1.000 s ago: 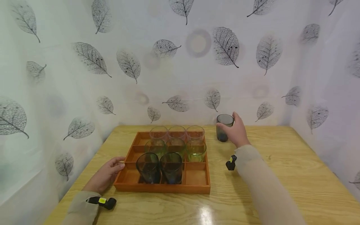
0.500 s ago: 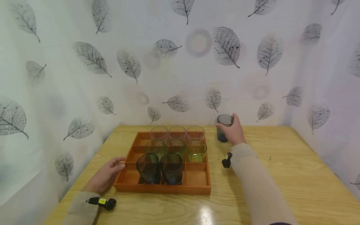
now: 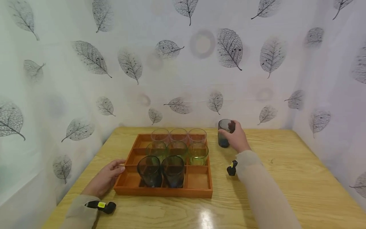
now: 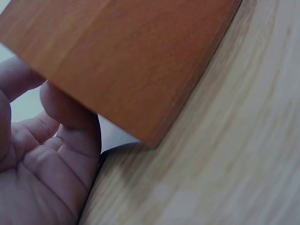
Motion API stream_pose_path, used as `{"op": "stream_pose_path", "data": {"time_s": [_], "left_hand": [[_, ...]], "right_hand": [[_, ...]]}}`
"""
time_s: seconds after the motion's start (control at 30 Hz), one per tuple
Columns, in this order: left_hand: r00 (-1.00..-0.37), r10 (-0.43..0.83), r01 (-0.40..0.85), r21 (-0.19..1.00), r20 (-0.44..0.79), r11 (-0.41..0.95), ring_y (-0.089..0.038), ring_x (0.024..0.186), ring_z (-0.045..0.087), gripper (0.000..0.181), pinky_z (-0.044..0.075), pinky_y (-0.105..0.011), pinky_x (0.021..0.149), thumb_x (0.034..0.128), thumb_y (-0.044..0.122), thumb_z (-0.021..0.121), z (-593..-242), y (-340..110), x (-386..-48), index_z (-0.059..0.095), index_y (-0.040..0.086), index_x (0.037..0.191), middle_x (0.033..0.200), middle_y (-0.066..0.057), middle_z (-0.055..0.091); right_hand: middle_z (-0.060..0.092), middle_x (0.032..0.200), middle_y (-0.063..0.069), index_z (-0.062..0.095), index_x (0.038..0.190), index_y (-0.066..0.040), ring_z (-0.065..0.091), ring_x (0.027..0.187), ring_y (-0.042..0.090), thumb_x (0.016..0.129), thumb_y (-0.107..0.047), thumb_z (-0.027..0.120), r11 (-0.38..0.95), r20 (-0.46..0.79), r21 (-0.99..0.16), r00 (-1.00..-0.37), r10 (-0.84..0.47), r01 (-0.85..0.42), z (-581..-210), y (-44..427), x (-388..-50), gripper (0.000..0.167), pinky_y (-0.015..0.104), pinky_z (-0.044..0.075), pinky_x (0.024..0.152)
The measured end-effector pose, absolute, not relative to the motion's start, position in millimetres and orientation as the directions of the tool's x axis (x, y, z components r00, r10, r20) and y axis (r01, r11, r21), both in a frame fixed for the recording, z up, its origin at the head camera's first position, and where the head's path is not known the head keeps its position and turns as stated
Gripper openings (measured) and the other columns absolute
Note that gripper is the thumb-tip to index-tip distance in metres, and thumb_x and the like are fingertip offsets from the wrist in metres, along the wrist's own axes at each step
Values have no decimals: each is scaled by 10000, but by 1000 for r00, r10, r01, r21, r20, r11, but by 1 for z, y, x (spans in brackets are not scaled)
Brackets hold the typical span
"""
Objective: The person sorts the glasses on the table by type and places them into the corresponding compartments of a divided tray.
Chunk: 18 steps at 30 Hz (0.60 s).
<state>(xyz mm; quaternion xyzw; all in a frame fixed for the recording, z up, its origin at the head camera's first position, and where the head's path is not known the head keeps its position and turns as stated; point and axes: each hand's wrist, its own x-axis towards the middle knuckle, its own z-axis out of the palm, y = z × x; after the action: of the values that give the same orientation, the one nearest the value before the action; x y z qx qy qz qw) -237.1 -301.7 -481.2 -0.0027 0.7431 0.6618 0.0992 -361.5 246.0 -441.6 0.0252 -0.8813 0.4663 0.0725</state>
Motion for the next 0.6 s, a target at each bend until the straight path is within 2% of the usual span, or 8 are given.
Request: {"op": "stream_pose_path", "data": {"time_s": [0.23,0.6], "left_hand": [[-980,127,-136,983,-151,124,-154,965,523,518,472,-248,821,1042,142,578,-482,-302,-236,370,-63,1470,1091,-70,536],[-980,120,-144,983,-158,118,-169,979,513,510,464,-257,847,1042,143,576,-483,-302,-235,378,-53,1469,1096,-84,524]], "right_hand": [[399,1516,244,80,1614,-32,352,1398,447,894,-638,656,574,147,-809,-989,-15,-129,-443,249,-347,1103,629,302,1088],[418,1526,198,183,1600,-29,371,1399,415,887,-583,708,552,142,-822,-989,-43,-142,-439,245,-312,1045,600,281,1116]]}}
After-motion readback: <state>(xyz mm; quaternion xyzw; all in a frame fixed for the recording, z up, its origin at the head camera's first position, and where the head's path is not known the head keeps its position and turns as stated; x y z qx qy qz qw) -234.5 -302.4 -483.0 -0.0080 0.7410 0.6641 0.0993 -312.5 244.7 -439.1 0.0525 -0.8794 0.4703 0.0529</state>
